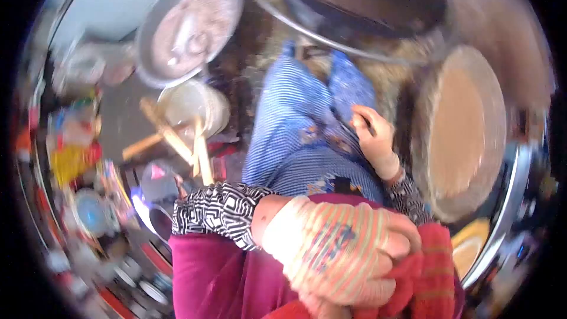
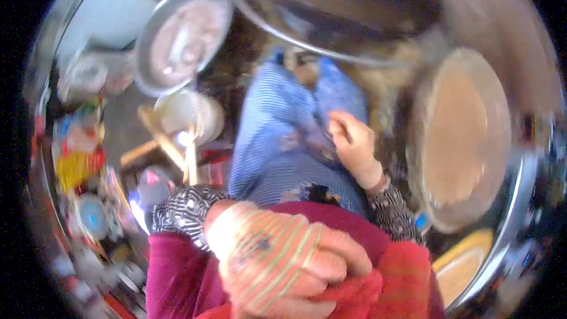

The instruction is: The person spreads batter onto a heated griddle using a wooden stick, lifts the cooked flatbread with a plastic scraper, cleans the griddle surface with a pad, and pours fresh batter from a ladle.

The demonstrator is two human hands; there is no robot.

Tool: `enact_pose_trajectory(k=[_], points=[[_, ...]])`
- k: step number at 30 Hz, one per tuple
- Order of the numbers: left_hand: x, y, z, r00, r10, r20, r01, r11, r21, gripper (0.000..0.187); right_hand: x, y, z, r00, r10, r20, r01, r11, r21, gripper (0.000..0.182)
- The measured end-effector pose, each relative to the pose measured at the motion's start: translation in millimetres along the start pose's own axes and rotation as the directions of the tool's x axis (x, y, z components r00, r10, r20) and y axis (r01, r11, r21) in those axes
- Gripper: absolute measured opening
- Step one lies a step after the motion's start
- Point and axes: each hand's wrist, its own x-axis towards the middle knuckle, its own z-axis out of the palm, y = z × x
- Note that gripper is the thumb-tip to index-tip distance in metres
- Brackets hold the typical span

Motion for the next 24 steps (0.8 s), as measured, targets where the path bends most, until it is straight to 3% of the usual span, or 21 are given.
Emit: enact_pose_trajectory(k=[1, 3, 5, 8, 9, 11, 15, 17, 18, 20, 21, 22, 24], points=[[-13, 14, -7, 0.974, -0.212, 0.08, 0.197, 0.968, 0.157, 0.048, 13, -10, 6, 0.998, -0.044, 0.052, 0.045, 0.999, -0.021, 0.02], [-48, 23, -8, 0.947, -0.268, -0.178, 0.319, 0.857, 0.405, 0.051, 31, -13, 29, 0.984, -0.093, 0.152, 0.078, 0.992, 0.103, 0.02], [-83, 39, -6, 0.914, -0.346, -0.21, 0.405, 0.786, 0.468, 0.051, 34, -24, 46, 0.961, -0.024, 0.275, -0.042, 0.972, 0.233, 0.021], [-122, 76, 15, 0.828, -0.345, -0.442, 0.551, 0.643, 0.531, 0.046, 47, -67, 87, 0.816, -0.205, 0.541, 0.153, 0.978, 0.14, 0.02], [-130, 93, 17, 0.773, -0.446, -0.451, 0.633, 0.592, 0.499, 0.045, 46, -73, 107, 0.748, -0.278, 0.603, 0.253, 0.959, 0.129, 0.02], [-146, 117, 32, 0.714, -0.396, -0.578, 0.693, 0.522, 0.498, 0.045, 38, -102, 152, 0.561, -0.548, 0.621, 0.477, 0.827, 0.299, 0.024], [-158, 147, 52, 0.63, -0.39, -0.671, 0.761, 0.483, 0.434, 0.045, 25, -172, 243, 0.248, -0.552, 0.796, 0.542, 0.76, 0.359, 0.046], [-164, 147, 60, 0.617, -0.347, -0.706, 0.75, 0.53, 0.395, 0.045, 8, -199, 283, 0.064, -0.562, 0.825, 0.806, 0.516, 0.289, 0.061], [-166, 149, 62, 0.615, -0.332, -0.715, 0.748, 0.532, 0.397, 0.045, 1, -209, 295, -0.057, -0.403, 0.914, 0.87, 0.429, 0.244, 0.069], [-171, 160, 64, 0.598, -0.318, -0.736, 0.757, 0.525, 0.389, 0.045, -2, -226, 312, -0.095, -0.194, 0.976, 0.965, 0.222, 0.138, 0.057], [-170, 161, 64, 0.596, -0.306, -0.742, 0.755, 0.529, 0.388, 0.045, 1, -223, 321, -0.079, -0.135, 0.988, 0.968, 0.226, 0.109, 0.052], [-178, 162, 66, 0.579, -0.286, -0.763, 0.756, 0.538, 0.373, 0.042, 1, -204, 333, -0.062, -0.181, 0.982, 0.938, 0.326, 0.119, 0.036], [-186, 163, 67, 0.537, -0.258, -0.803, 0.756, 0.568, 0.324, 0.038, 11, -170, 341, 0.183, -0.267, 0.946, 0.862, 0.506, -0.024, 0.027]])
